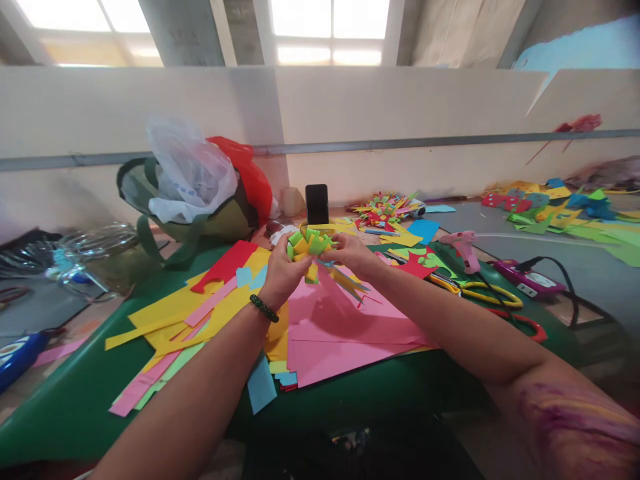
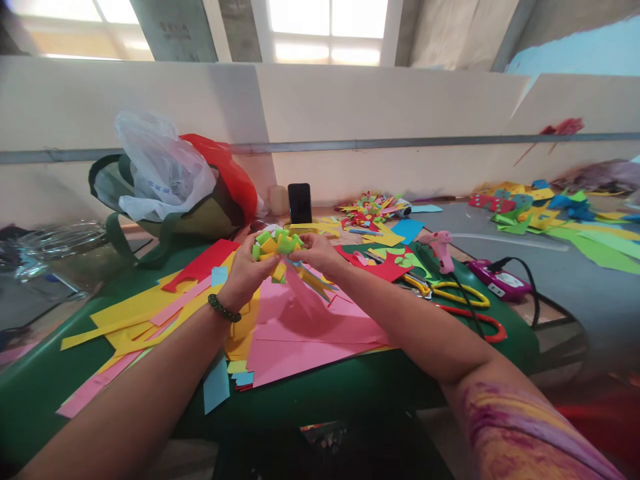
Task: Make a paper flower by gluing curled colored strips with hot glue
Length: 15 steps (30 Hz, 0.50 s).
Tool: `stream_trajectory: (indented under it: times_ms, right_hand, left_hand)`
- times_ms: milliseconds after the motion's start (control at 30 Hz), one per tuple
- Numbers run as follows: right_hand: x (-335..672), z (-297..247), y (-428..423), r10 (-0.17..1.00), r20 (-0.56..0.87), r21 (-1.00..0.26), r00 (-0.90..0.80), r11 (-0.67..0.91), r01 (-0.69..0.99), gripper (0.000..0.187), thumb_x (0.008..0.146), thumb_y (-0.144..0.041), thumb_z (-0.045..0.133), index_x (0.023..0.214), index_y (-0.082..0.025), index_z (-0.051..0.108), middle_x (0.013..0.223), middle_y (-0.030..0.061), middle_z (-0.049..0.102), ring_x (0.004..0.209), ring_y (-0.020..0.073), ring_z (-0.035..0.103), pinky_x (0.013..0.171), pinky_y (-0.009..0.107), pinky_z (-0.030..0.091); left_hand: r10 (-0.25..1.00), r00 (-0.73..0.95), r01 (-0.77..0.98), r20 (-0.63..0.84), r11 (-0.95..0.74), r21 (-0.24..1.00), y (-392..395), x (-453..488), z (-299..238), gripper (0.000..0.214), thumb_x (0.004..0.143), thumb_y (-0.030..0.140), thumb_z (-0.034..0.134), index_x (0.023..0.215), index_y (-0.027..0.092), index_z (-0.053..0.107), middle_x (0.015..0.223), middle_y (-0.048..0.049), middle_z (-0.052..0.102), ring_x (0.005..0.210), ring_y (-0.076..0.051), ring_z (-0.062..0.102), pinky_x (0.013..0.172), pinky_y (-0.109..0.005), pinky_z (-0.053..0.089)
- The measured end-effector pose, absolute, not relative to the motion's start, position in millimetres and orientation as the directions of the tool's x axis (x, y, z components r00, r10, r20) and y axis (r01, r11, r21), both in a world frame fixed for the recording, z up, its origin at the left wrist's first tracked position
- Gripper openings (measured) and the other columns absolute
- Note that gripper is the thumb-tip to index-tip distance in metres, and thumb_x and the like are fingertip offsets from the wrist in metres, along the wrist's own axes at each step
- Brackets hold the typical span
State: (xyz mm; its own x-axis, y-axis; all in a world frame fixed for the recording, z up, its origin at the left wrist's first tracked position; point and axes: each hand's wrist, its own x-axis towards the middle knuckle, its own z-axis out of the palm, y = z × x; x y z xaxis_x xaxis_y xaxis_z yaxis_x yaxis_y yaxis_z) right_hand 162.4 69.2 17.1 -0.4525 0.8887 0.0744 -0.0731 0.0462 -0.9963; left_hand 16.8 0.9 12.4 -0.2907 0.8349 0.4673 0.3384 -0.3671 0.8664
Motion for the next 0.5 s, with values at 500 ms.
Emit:
stream_trajectory:
  times_ms: [500]
  right_hand:
    - [176, 31, 76, 0.872, -0.092, -0.996, -0.481, -0.073, 0.058, 0.017, 0.071, -0.032, 0.075, 0.068, -0.021, 0.062, 0.058, -0.0028, 0.061, 0.057, 0.0111, 0.058, 0.056, 0.023, 0.045]
  left_hand:
    - [0.840, -0.315, 0.285, 0.442, -0.361, 0.888, 1, 13, 12, 0.045, 0.059, 0.028, 0.072, 0.101, 0.018, 0.057, 0.088, -0.0015, 0.065, 0.078, -0.017, 0.063, 0.066, -0.026, 0.051]
